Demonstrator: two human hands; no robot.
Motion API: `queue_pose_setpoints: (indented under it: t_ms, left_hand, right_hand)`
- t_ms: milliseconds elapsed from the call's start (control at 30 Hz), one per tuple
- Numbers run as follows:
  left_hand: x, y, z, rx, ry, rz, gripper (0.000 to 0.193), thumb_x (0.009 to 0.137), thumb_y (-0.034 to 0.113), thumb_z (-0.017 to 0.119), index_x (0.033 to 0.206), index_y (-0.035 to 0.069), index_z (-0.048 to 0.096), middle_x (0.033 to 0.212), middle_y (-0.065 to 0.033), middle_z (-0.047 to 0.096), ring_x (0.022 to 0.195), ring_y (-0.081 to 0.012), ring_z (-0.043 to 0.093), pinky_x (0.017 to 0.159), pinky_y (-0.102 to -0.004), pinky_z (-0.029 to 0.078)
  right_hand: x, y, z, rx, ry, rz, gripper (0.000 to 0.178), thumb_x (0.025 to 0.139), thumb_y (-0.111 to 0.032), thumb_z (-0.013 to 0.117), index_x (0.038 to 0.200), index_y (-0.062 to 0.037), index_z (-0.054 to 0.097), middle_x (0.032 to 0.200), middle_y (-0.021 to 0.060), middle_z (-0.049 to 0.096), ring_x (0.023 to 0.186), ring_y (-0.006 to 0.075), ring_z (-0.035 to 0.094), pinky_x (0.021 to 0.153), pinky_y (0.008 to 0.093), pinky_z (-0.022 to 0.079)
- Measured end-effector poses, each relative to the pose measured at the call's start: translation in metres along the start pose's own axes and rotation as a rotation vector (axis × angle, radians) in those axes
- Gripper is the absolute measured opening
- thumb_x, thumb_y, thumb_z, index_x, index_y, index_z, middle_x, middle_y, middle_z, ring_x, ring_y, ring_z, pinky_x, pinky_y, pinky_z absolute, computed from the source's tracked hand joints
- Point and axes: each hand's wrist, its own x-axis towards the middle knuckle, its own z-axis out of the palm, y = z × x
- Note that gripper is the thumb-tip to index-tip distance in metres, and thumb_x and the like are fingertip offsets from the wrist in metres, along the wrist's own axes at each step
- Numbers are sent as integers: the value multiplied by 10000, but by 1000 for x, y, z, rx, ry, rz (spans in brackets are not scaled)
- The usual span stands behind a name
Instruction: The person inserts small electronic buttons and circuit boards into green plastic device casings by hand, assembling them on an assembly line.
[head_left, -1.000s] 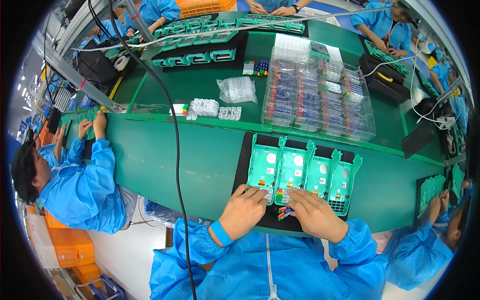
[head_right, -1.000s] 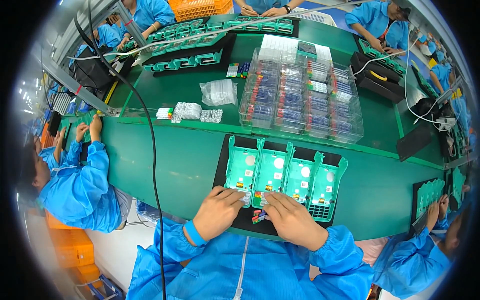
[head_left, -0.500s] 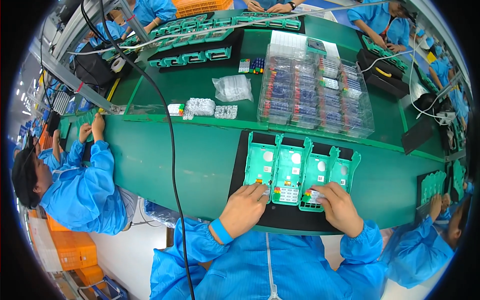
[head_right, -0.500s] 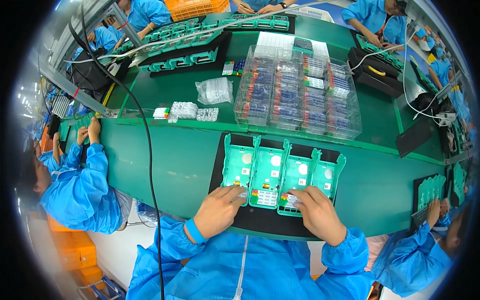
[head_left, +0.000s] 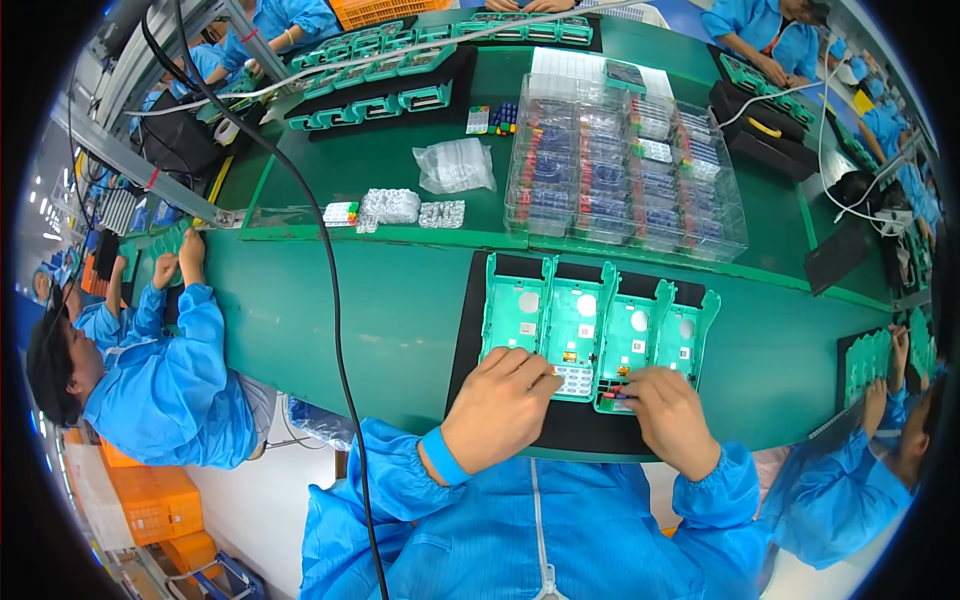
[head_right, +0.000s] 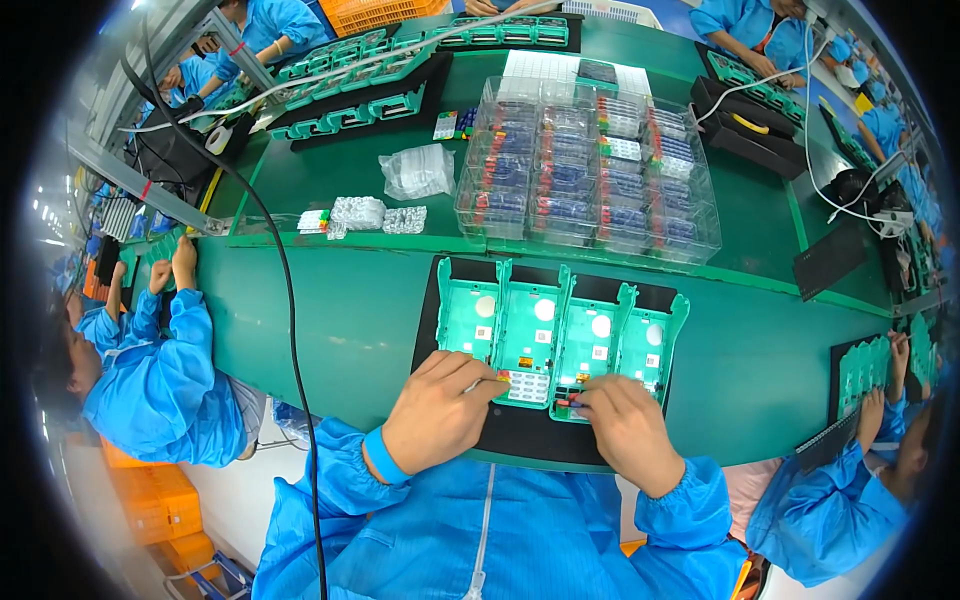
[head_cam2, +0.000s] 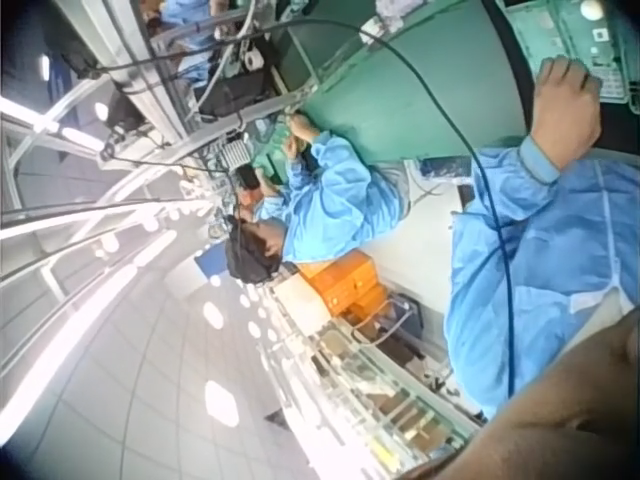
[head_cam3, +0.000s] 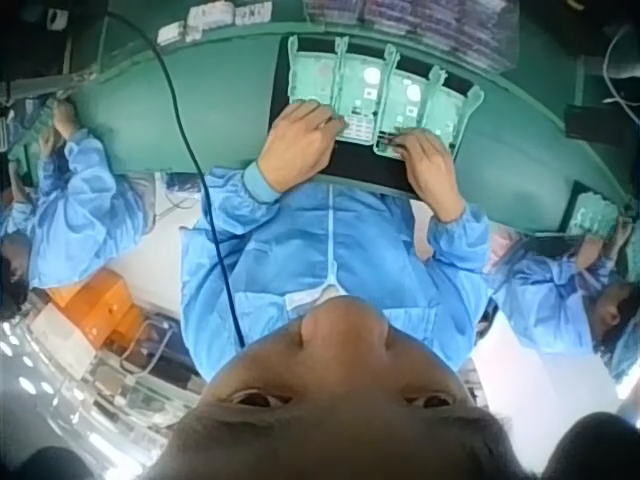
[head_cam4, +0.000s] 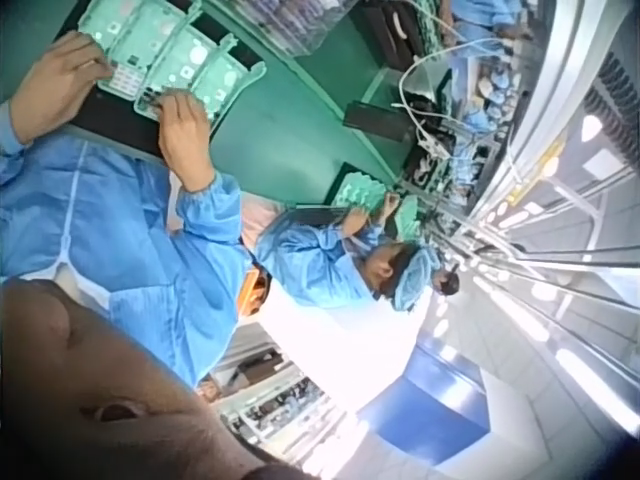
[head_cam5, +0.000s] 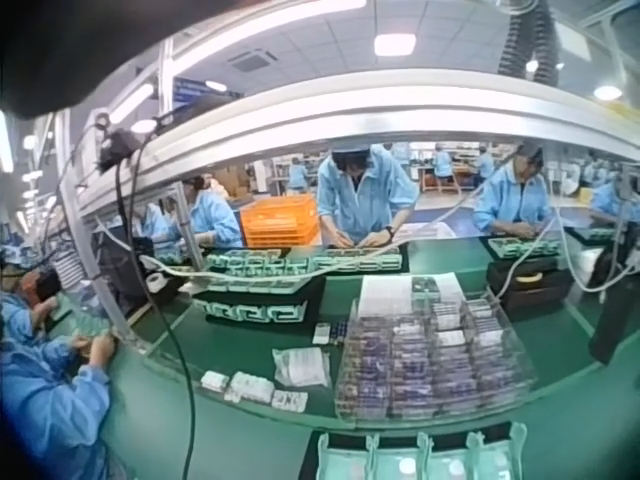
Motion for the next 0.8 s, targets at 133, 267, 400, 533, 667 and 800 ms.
queue_pose_setpoints:
  t_ms: [133, 267, 400, 533, 667, 800]
  left_hand:
    - [9, 7, 13, -73, 38, 41, 303, 748, -14, 719, 1040, 55, 762, 1014, -58, 685, 996, -255, 648, 916, -399, 514]
    - [23, 14, 20, -123, 46, 87, 302, 762, -21, 697, 1050, 49, 756, 1031, -61, 682, 1006, -260, 645, 919, -398, 511]
    - [28, 20, 34, -137, -15, 125, 364, 775, -39, 663, 1124, 29, 741, 1082, -83, 679, 1037, -273, 640, 925, -404, 511]
    - [35, 32, 55, -216, 19, 194, 398, 801, -32, 649, 1190, 8, 718, 1194, -121, 671, 1092, -294, 633, 965, -420, 510]
    - [40, 28, 79, -192, -82, 249, 368, 817, 9, 662, 1183, -8, 701, 1249, -135, 665, 1139, -304, 621, 1025, -428, 501]
    - [45, 26, 83, -262, -111, 220, 297, 854, 33, 710, 1151, 27, 701, 1206, -114, 672, 1123, -290, 614, 984, -422, 493]
  right_hand:
    - [-2, 0, 3, 120, -65, 10, 229, 864, -20, 750, 1068, -18, 646, 1168, 165, 703, 1154, 368, 679, 962, 438, 580]
    - [-7, 5, 3, 189, -20, -44, 213, 858, 28, 736, 1047, -5, 644, 1207, 175, 707, 1118, 359, 706, 924, 436, 596]
    - [-16, 19, -16, 320, 288, 118, 202, 856, 86, 723, 1035, 3, 679, 1113, 176, 726, 992, 352, 722, 838, 397, 588]
    - [-27, 34, -45, 338, 233, 307, 185, 863, 79, 726, 1032, 5, 738, 988, 160, 716, 881, 325, 690, 768, 392, 554]
    - [-35, 39, -33, 203, 33, 292, 161, 861, 10, 759, 1022, -1, 768, 902, 129, 685, 888, 321, 609, 780, 422, 511]
    - [-37, 40, -17, 12, 36, 204, 238, 846, 4, 762, 1083, -15, 760, 973, 109, 665, 944, 308, 594, 811, 418, 510]
